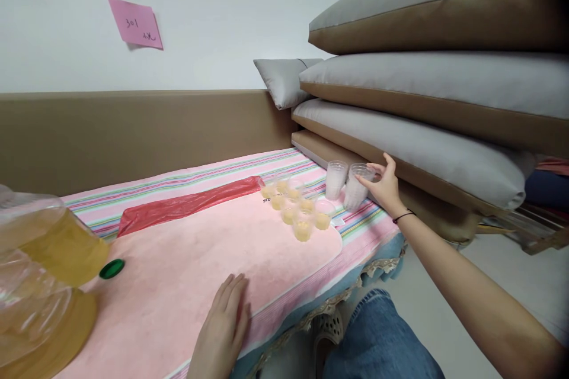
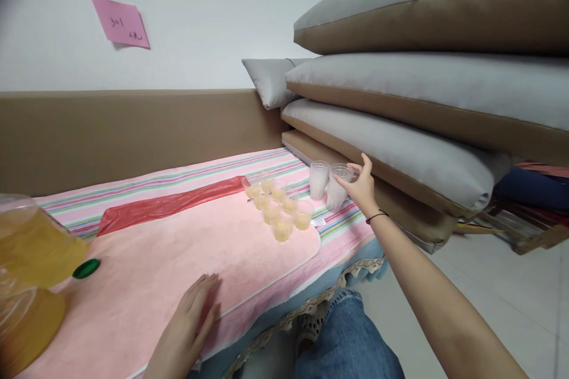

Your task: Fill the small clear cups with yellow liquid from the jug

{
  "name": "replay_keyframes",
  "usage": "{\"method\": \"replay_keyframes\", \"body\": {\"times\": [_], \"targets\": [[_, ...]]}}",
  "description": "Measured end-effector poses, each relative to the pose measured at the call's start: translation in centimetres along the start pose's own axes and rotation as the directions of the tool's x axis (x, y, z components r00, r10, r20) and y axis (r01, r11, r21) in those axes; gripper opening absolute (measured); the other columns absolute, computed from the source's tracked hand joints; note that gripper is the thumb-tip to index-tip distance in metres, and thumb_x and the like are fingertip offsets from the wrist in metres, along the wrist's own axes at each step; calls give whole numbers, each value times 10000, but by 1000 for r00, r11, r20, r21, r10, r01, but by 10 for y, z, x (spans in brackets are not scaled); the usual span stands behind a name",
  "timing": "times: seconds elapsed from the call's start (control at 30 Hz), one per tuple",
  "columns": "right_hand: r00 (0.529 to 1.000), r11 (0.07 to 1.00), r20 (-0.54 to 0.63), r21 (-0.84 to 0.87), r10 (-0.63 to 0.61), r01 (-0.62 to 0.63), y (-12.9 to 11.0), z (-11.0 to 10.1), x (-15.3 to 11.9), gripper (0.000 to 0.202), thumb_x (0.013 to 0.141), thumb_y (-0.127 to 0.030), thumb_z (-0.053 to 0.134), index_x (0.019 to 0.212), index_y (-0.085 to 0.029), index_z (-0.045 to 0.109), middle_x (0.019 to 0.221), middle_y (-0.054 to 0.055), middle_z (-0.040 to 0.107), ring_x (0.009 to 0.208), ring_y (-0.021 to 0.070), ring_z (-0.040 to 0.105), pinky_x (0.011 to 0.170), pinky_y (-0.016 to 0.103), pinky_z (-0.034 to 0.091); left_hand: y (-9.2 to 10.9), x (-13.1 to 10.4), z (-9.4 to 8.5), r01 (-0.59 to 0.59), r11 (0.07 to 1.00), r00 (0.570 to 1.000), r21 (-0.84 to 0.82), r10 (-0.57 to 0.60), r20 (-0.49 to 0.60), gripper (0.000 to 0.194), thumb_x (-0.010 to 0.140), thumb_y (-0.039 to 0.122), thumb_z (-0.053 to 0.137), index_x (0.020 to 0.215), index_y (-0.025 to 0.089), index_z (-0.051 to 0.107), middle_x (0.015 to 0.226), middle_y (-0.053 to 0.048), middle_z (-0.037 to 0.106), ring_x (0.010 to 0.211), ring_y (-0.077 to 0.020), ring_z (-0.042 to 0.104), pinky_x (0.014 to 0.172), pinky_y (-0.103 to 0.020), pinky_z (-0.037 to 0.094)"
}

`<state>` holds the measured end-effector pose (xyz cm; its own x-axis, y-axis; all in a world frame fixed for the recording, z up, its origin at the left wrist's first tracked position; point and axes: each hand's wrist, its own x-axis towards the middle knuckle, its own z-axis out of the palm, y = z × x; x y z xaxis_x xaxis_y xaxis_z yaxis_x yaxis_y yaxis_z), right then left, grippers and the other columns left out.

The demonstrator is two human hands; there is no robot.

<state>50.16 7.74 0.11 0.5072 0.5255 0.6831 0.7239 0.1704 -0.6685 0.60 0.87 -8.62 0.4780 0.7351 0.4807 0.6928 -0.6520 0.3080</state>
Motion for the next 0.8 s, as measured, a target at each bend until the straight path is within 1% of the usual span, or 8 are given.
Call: {"method": "replay_keyframes", "body": {"times": [0.2, 0.27, 0.37, 0.47, 0.53, 0.67, 0.8], "targets": [[1000, 1000, -4, -10, 5, -5, -1, 0, -1, 1007, 644, -463, 790, 1452, -221, 240, 1165, 106, 669, 1067, 272, 646, 939, 460, 487, 0, -1, 1, -1, 1000, 1000, 21, 1, 9, 372, 915, 282, 459, 1268, 213, 552, 1286, -82, 646, 1252, -268, 562, 990, -450, 535], [1000, 1000, -3, 3, 8, -8, -1, 0, -1, 998, 649, -458, 787, 1449, -225, 239, 1194, 106, 657, 1079, 267, 641, 951, 460, 481, -1, -1, 1, 8, 1000, 1000, 14, -8, 8, 374, 912, 283, 463, 1268, 216, 553, 1289, -80, 644, 1256, -266, 559, 991, -445, 535], [1000, 999, -19, 31, 17, -16, -2, 0, 3, 998, 650, -451, 788, 1445, -202, 239, 1222, 126, 643, 1127, 266, 619, 977, 458, 466, -1, 0, 2, 13, 1000, 1000, 21, -13, 8, 371, 913, 286, 465, 1266, 216, 554, 1293, -82, 643, 1256, -266, 560, 988, -450, 537], [999, 998, -37, 59, 32, -29, -2, -1, 10, 1014, 648, -447, 787, 1450, -187, 224, 1231, 141, 637, 1168, 264, 595, 985, 454, 462, 0, 1, 2, -14, 999, 1000, 44, 15, -6, 359, 915, 291, 462, 1248, 201, 562, 1274, -92, 653, 1238, -274, 574, 973, -464, 546], [998, 996, -40, 73, 44, -41, -3, -2, 14, 1026, 645, -445, 786, 1456, -187, 211, 1230, 144, 636, 1170, 265, 592, 960, 447, 480, 0, 1, 2, -38, 997, 999, 62, 39, -21, 352, 916, 290, 460, 1236, 189, 567, 1258, -101, 662, 1223, -279, 586, 960, -471, 553], [997, 994, -31, 87, 68, -65, -1, -2, 16, 1038, 634, -440, 789, 1460, -193, 211, 1205, 140, 640, 1119, 267, 624, 906, 437, 509, 0, 1, 1, -64, 995, 997, 79, 67, -31, 350, 913, 284, 466, 1232, 181, 566, 1252, -110, 663, 1211, -281, 596, 946, -468, 561], [996, 992, -19, 90, 88, -86, 3, -2, 11, 1041, 633, -461, 786, 1463, -213, 208, 1207, 129, 635, 1018, 259, 667, 890, 458, 515, 1, 1, -1, -58, 995, 997, 82, 61, -36, 348, 913, 283, 466, 1234, 187, 563, 1249, -105, 666, 1204, -279, 601, 946, -470, 561]]}}
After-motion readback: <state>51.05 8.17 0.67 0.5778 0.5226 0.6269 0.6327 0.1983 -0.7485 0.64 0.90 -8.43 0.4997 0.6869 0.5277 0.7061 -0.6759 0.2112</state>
